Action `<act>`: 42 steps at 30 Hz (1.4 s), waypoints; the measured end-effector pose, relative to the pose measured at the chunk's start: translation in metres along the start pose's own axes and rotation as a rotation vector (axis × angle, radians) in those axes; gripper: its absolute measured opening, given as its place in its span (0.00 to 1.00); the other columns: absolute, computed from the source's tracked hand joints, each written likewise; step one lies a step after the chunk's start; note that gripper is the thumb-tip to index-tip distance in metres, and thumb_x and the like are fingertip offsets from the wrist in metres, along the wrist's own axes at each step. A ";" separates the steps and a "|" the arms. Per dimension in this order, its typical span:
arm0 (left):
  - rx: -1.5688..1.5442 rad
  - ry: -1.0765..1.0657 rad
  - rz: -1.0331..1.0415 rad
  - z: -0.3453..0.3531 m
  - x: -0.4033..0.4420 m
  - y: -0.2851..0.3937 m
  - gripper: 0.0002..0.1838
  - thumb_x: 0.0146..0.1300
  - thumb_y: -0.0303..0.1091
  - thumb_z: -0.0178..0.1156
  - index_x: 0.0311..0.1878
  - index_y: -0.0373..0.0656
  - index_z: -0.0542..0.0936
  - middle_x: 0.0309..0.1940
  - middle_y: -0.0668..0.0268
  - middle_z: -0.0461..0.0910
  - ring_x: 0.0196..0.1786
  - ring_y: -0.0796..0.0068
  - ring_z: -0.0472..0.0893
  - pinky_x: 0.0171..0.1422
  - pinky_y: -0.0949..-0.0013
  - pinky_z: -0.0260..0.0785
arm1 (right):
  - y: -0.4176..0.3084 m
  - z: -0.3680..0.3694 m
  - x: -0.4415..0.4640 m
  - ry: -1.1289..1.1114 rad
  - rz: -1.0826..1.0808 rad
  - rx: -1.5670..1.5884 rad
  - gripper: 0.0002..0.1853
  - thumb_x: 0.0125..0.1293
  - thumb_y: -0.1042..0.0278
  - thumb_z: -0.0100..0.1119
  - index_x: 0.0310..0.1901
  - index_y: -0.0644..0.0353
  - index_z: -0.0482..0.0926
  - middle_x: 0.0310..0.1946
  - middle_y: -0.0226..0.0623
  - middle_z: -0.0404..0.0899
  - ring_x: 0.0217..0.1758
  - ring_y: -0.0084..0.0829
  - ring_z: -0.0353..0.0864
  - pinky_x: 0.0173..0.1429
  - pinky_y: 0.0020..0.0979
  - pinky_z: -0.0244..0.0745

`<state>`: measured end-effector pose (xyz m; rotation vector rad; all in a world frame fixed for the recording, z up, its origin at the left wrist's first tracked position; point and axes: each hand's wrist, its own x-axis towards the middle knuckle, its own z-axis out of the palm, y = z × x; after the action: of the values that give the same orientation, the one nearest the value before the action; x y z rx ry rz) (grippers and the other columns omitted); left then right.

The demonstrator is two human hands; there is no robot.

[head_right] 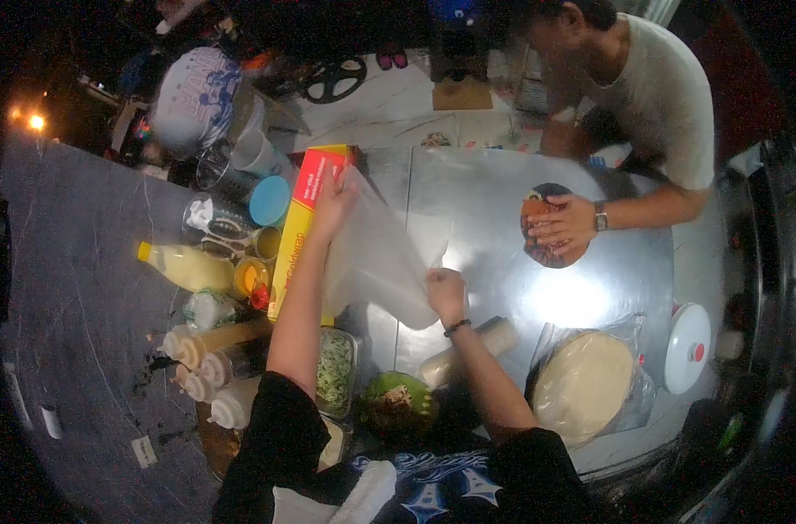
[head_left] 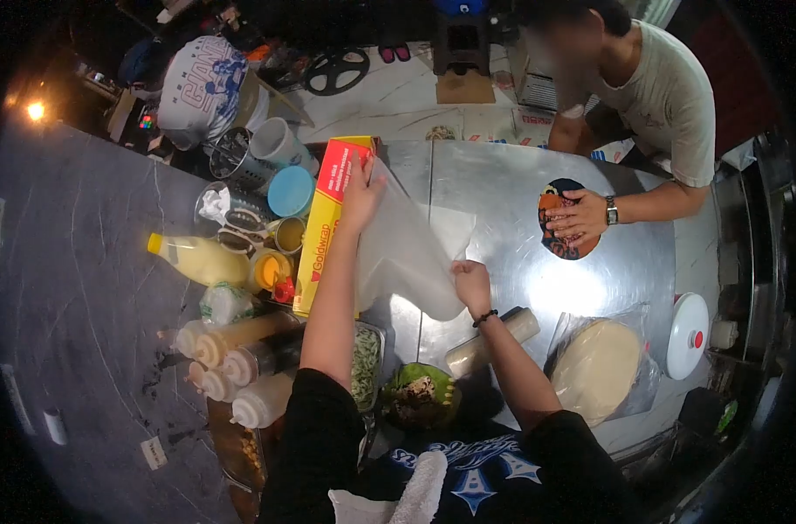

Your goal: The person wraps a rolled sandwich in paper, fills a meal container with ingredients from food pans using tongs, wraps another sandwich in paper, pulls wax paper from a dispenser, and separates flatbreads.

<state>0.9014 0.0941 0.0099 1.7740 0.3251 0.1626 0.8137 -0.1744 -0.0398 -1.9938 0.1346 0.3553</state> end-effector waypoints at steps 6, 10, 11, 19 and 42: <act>0.005 0.007 -0.082 -0.002 0.006 -0.005 0.42 0.73 0.54 0.45 0.77 0.37 0.42 0.76 0.48 0.51 0.78 0.55 0.54 0.77 0.65 0.48 | -0.018 -0.004 -0.016 -0.064 0.102 -0.140 0.12 0.63 0.65 0.59 0.34 0.68 0.84 0.29 0.52 0.84 0.33 0.41 0.85 0.40 0.36 0.76; -0.345 -0.070 -0.016 -0.003 0.008 0.001 0.44 0.72 0.64 0.35 0.78 0.43 0.40 0.78 0.52 0.47 0.79 0.60 0.48 0.80 0.64 0.39 | -0.017 0.000 -0.028 0.027 0.078 -0.084 0.12 0.63 0.66 0.58 0.33 0.68 0.84 0.28 0.52 0.83 0.33 0.42 0.85 0.40 0.37 0.76; -0.430 -0.089 -0.003 -0.002 0.006 0.005 0.44 0.72 0.67 0.32 0.78 0.45 0.39 0.78 0.53 0.47 0.80 0.61 0.46 0.80 0.64 0.37 | -0.022 -0.003 -0.032 0.049 0.091 -0.065 0.12 0.62 0.65 0.58 0.33 0.65 0.84 0.29 0.53 0.82 0.34 0.48 0.84 0.41 0.40 0.77; -0.380 -0.128 -0.065 -0.003 -0.013 0.034 0.42 0.71 0.68 0.29 0.79 0.51 0.39 0.77 0.53 0.49 0.80 0.56 0.45 0.80 0.57 0.33 | -0.013 0.001 -0.053 0.209 0.052 -0.092 0.12 0.64 0.66 0.54 0.30 0.65 0.83 0.31 0.54 0.81 0.38 0.55 0.80 0.45 0.46 0.76; -0.402 -0.083 0.083 -0.002 -0.001 0.018 0.48 0.71 0.66 0.36 0.77 0.36 0.37 0.79 0.54 0.41 0.80 0.59 0.47 0.81 0.56 0.34 | -0.027 -0.053 -0.087 0.159 0.036 -0.534 0.07 0.61 0.75 0.51 0.35 0.67 0.78 0.32 0.53 0.82 0.38 0.50 0.84 0.45 0.44 0.78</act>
<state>0.9023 0.0917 0.0275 1.3917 0.1460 0.1976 0.7480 -0.2158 0.0319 -2.5511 0.1908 0.2731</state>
